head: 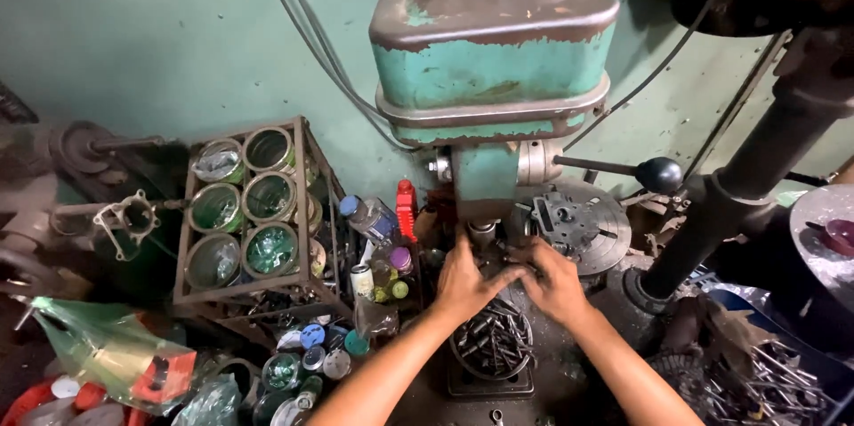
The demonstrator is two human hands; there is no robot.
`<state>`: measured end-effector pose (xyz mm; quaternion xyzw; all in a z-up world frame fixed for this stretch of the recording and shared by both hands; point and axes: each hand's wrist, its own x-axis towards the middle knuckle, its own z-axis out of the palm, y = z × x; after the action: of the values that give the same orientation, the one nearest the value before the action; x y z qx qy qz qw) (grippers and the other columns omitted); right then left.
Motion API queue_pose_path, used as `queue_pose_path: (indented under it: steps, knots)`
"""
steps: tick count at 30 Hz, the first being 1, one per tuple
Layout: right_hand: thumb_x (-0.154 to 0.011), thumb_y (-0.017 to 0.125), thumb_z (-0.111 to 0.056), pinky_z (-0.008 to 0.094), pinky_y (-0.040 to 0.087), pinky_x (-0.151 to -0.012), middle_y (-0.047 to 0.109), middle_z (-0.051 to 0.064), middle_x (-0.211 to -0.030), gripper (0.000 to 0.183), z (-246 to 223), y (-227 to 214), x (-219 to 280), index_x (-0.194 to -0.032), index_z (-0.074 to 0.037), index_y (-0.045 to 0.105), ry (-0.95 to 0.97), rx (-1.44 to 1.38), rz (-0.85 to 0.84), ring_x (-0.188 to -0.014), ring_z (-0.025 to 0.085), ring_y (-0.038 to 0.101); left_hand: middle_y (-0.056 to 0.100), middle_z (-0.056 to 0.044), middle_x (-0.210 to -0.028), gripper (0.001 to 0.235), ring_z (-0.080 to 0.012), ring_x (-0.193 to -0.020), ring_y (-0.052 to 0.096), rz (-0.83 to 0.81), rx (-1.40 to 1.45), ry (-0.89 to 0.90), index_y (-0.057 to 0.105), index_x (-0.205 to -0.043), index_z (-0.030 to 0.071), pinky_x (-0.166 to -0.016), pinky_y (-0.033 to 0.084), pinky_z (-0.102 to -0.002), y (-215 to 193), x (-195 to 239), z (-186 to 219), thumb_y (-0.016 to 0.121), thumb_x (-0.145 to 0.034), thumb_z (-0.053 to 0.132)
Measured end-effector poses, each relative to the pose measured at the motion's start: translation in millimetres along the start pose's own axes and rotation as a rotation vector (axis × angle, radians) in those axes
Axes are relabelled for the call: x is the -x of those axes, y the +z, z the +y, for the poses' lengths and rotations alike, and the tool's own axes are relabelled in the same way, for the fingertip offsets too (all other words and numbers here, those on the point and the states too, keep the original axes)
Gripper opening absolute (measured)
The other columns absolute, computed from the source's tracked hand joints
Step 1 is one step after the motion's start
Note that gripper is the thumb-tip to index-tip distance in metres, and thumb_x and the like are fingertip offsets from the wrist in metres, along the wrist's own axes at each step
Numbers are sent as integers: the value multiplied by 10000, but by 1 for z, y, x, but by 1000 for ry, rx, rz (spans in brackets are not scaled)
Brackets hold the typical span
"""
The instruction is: Handling and inspecting a motorcycle engine cylinder block and preparing it at a drill press station.
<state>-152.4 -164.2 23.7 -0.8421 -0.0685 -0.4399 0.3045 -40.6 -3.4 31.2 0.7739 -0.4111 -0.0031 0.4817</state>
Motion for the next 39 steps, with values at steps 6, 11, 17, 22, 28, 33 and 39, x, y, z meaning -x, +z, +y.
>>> queue_pose_path:
  steps: [6, 11, 17, 22, 28, 33, 39]
  knots:
    - [-767, 722, 43, 400, 577, -880, 697, 162, -1097, 342, -13, -8, -13, -1100, -23, 686, -114, 36, -33, -1040, 352, 701, 599, -315, -1360, 1307, -457, -1246, 610, 2, 12, 82, 156, -1565, -115, -1019, 502, -492, -5, -3, -1, 746, -763, 732]
    - [-774, 752, 5, 389, 579, -850, 701, 157, -1091, 284, -7, -5, -9, -1044, -30, 672, -52, 44, -45, -1023, 340, 705, 617, -278, -1364, 1217, -429, -1247, 626, -32, 89, 82, 217, -1546, -78, -1023, 508, -472, -13, -8, 7, 738, -777, 710]
    - [-781, 769, -21, 415, 563, -871, 693, 148, -1088, 299, -9, -7, -12, -1066, -36, 678, -83, 77, -56, -1024, 352, 684, 627, -251, -1377, 1120, -421, -1262, 621, -57, 88, 82, 322, -1524, -35, -1034, 504, -466, -23, -9, 17, 746, -783, 689]
    - [-756, 771, -20, 440, 544, -886, 695, 145, -1072, 342, -9, -7, -16, -1085, -37, 680, -138, 90, -79, -1031, 366, 665, 603, -269, -1382, 1134, -434, -1264, 592, -48, 60, 75, 311, -1532, -40, -1028, 487, -473, -25, -10, 15, 780, -764, 650]
    - [-744, 783, -28, 434, 545, -867, 689, 145, -1041, 341, -2, 3, -7, -1069, -25, 681, -191, 95, -63, -983, 363, 677, 624, -266, -1380, 1113, -425, -1266, 622, -69, 104, 122, 311, -1535, -42, -1038, 505, -467, -22, -10, 8, 777, -793, 643]
    - [-810, 704, 18, 366, 587, -761, 744, 149, -1073, 224, 24, 21, 15, -1032, 3, 674, 285, -200, 69, -868, 340, 741, 649, -279, -1293, 1218, -433, -1170, 658, 26, 31, 116, 195, -1540, -92, -988, 518, -481, -8, -13, 1, 772, -778, 664]
    - [-796, 756, -1, 429, 572, -813, 671, 136, -1004, 269, 6, -11, -8, -1040, -48, 654, -147, 153, -212, -958, 354, 677, 666, -243, -1314, 1151, -430, -1184, 657, -65, -1, 167, 278, -1546, -19, -1011, 516, -478, -17, -20, -17, 823, -752, 611]
